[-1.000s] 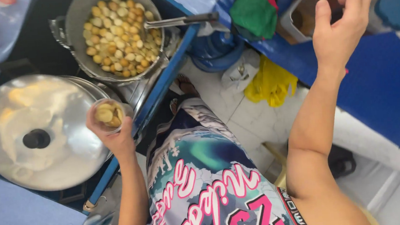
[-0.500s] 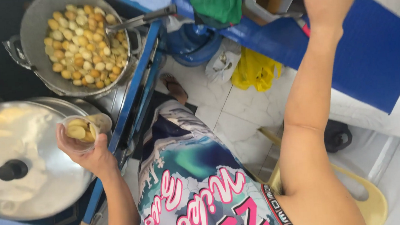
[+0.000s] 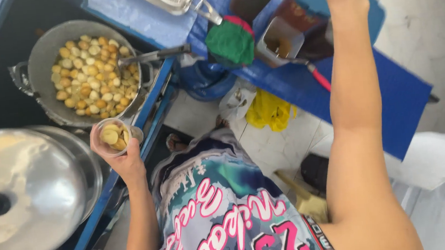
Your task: A person is frying small round food items, scooping them into a cup, adding various sauces, and handling cash from a customer at a street food stall.
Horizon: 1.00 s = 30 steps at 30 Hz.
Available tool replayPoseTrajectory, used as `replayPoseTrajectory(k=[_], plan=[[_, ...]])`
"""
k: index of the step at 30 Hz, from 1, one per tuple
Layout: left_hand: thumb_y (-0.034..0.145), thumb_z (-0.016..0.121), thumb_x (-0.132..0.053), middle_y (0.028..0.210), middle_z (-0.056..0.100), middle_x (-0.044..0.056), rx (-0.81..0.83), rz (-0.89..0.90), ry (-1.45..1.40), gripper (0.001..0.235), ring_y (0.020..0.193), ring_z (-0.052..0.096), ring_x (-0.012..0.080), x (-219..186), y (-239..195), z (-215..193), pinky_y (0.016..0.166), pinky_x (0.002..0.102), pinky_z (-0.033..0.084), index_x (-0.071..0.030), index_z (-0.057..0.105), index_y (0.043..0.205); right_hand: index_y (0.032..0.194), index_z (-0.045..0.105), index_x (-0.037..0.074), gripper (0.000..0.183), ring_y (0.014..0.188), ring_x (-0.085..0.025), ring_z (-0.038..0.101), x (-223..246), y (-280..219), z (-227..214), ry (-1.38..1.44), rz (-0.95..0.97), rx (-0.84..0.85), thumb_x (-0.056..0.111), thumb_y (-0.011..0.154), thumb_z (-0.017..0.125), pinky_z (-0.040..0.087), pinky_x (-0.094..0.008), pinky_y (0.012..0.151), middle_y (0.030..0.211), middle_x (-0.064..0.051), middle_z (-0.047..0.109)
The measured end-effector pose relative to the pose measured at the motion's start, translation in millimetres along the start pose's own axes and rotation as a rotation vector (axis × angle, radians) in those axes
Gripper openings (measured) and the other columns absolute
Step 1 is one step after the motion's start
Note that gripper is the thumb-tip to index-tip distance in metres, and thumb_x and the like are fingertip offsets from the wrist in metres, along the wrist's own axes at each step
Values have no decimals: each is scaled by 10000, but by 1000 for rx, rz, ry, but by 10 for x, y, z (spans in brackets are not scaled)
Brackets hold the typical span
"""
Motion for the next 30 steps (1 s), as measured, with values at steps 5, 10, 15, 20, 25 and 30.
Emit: replayPoseTrajectory(k=[5,10,15,20,25,30], plan=[[856,666,-62,1418,395,165,-21,-67,99,690,1300,456,270,-251,46,930,1168,382,391,-65,357,1473,1186,646,54,435,960,-387,619,116,359,399,16,-128,142,321,903,841,479,-485,778,1119,-184,664],[839,678,-101,1403,394,141,42,-132,40,689,1255,491,241,-191,-40,1714,1082,359,445,-85,359,1450,1309,622,106,453,1063,-334,659,-24,508,308,100,-204,204,275,909,751,482,-460,836,1235,-90,686],[870,768,-245,1386,463,153,86,-132,-45,750,1237,550,244,-67,-221,2202,1075,352,466,-83,361,1479,1412,551,32,443,1071,-338,558,-441,385,-655,-305,-96,164,251,1046,669,512,-451,878,1267,-183,580],[829,828,-186,1423,446,163,137,-128,-71,818,1277,523,232,-17,-266,2504,1118,388,419,-38,375,1494,1422,502,129,707,1122,-342,620,-489,-261,-174,-117,-74,694,477,853,735,526,-504,863,1292,-112,593],[799,889,-127,1471,437,193,189,-118,-129,887,1313,508,242,-1,-92,2681,1157,453,376,-3,382,1516,1297,635,90,395,874,-301,651,-754,-206,-654,-249,-124,96,146,906,615,480,-414,756,1003,-89,645],[777,894,-119,1476,441,184,280,-174,-174,926,1326,506,237,153,134,2801,1166,441,378,-2,368,1529,1308,590,103,541,866,-476,706,-25,-451,-962,1,267,662,533,981,545,558,-628,719,881,-216,694]])
Point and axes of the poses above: each hand's wrist, its own y-axis towards the middle knuckle, its own z-axis out of the palm, x = y × z, the point moved 3 cm from there along y, towards the middle knuckle
